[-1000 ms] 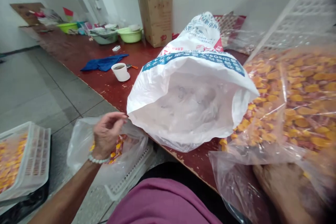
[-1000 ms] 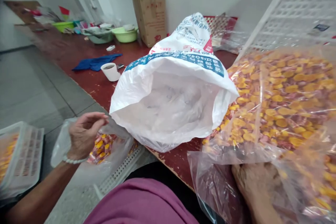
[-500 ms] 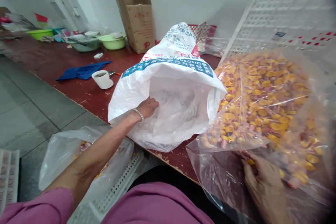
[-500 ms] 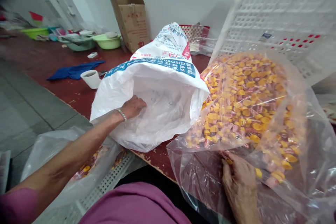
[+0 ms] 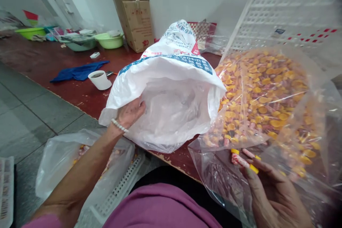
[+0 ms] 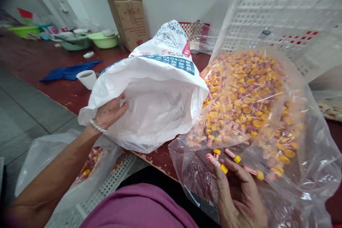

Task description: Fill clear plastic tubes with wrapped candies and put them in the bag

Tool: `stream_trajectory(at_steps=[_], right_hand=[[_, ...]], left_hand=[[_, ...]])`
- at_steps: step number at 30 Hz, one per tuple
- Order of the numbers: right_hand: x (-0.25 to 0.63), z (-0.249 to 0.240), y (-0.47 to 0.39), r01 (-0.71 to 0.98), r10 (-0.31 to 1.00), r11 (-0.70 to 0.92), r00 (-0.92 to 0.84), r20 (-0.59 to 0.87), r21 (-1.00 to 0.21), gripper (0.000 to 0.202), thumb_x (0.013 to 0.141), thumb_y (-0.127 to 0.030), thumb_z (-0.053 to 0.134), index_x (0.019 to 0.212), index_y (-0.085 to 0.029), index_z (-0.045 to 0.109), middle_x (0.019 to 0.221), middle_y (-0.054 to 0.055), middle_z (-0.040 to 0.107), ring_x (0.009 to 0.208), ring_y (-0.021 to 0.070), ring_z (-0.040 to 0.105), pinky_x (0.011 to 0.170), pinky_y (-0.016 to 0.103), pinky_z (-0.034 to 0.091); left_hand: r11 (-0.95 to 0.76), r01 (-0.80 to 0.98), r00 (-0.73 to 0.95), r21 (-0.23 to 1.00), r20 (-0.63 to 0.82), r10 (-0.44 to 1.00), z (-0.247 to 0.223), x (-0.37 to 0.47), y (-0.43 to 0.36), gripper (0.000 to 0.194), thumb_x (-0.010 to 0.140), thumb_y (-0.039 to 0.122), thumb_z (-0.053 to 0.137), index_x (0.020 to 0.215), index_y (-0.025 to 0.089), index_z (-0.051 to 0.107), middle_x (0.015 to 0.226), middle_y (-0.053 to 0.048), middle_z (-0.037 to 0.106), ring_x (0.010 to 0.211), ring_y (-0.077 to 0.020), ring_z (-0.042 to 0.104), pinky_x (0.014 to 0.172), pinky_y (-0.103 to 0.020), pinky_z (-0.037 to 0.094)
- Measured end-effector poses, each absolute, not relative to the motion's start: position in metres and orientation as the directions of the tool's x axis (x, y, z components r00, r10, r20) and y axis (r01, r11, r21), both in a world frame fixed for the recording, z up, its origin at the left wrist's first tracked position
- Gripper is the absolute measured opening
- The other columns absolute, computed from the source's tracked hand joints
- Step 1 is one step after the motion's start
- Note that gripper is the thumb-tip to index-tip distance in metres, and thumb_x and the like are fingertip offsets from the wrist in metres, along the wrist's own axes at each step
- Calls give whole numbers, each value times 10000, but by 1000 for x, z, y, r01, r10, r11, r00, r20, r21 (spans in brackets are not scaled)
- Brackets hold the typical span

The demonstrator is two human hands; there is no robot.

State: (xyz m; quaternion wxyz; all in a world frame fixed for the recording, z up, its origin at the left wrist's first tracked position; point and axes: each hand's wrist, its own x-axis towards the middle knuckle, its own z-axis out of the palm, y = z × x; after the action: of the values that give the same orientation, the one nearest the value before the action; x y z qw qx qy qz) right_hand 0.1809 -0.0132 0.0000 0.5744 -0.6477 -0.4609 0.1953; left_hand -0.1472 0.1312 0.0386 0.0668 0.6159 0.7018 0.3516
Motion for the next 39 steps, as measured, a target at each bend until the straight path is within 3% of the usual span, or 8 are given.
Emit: stream_trajectory(at_steps=[2,5,7,11,22,30,34,39], right_hand=[[168,3,-17,281,838,107,490,238,-954,354,726,-361,680,1016,-171,610,986,97,660,914,259,629,905,477,470],[141,10,-13,251,883,231,351,311,-940,264,758,-257,663,1009,-200,607,961,71,655,886,206,632,840,384,517],[125,12,-5,253,885,337,242,397,-907,238,783,-208,637,1018,-215,599,961,63,641,881,180,625,810,342,524],[112,8,9,249,896,371,156,415,-895,222,819,-211,598,1041,-216,590,1008,69,626,921,177,610,852,368,510],[120,16,15,156,921,298,210,327,-942,230,818,-233,616,1046,-219,593,1027,49,655,908,156,628,790,301,529],[120,11,9,340,912,409,-122,392,-847,262,893,-225,480,1125,-260,595,1183,43,594,1116,170,523,976,365,416],[122,11,12,184,977,192,62,206,-964,291,911,-334,443,1166,-264,564,1254,53,543,1069,180,548,936,381,442],[117,12,31,210,913,212,306,270,-955,321,885,-386,480,1163,-234,531,1087,51,590,842,139,573,801,336,483]], left_hand=[[-49,676,-267,735,305,914,52,-141,117,255,695,281,666,905,138,645,918,-95,655,936,-264,589,904,-370,439],[-51,76,-68,996,56,996,62,-117,89,332,680,270,715,967,154,595,918,-73,643,810,-209,613,750,-351,509],[141,-265,116,954,-113,987,59,-95,70,330,682,208,723,967,161,563,931,-60,631,781,-189,624,728,-349,522],[357,-490,224,795,-280,933,40,-64,50,261,701,119,706,904,153,545,852,-21,610,774,-140,622,751,-284,518],[193,-96,369,976,-145,918,23,-46,32,378,772,216,657,1142,209,578,968,-45,592,832,-140,566,766,-262,461],[355,-355,451,865,-175,875,17,-34,25,387,856,275,572,1228,234,476,905,-21,544,796,-110,522,707,-226,414],[309,-319,425,896,-156,892,19,-33,25,379,875,288,533,1233,228,425,701,34,441,601,-71,391,526,-190,290],[200,-154,566,968,-80,821,24,-25,20,458,877,259,510,1303,233,344,887,-18,551,808,-136,527,753,-271,414]])
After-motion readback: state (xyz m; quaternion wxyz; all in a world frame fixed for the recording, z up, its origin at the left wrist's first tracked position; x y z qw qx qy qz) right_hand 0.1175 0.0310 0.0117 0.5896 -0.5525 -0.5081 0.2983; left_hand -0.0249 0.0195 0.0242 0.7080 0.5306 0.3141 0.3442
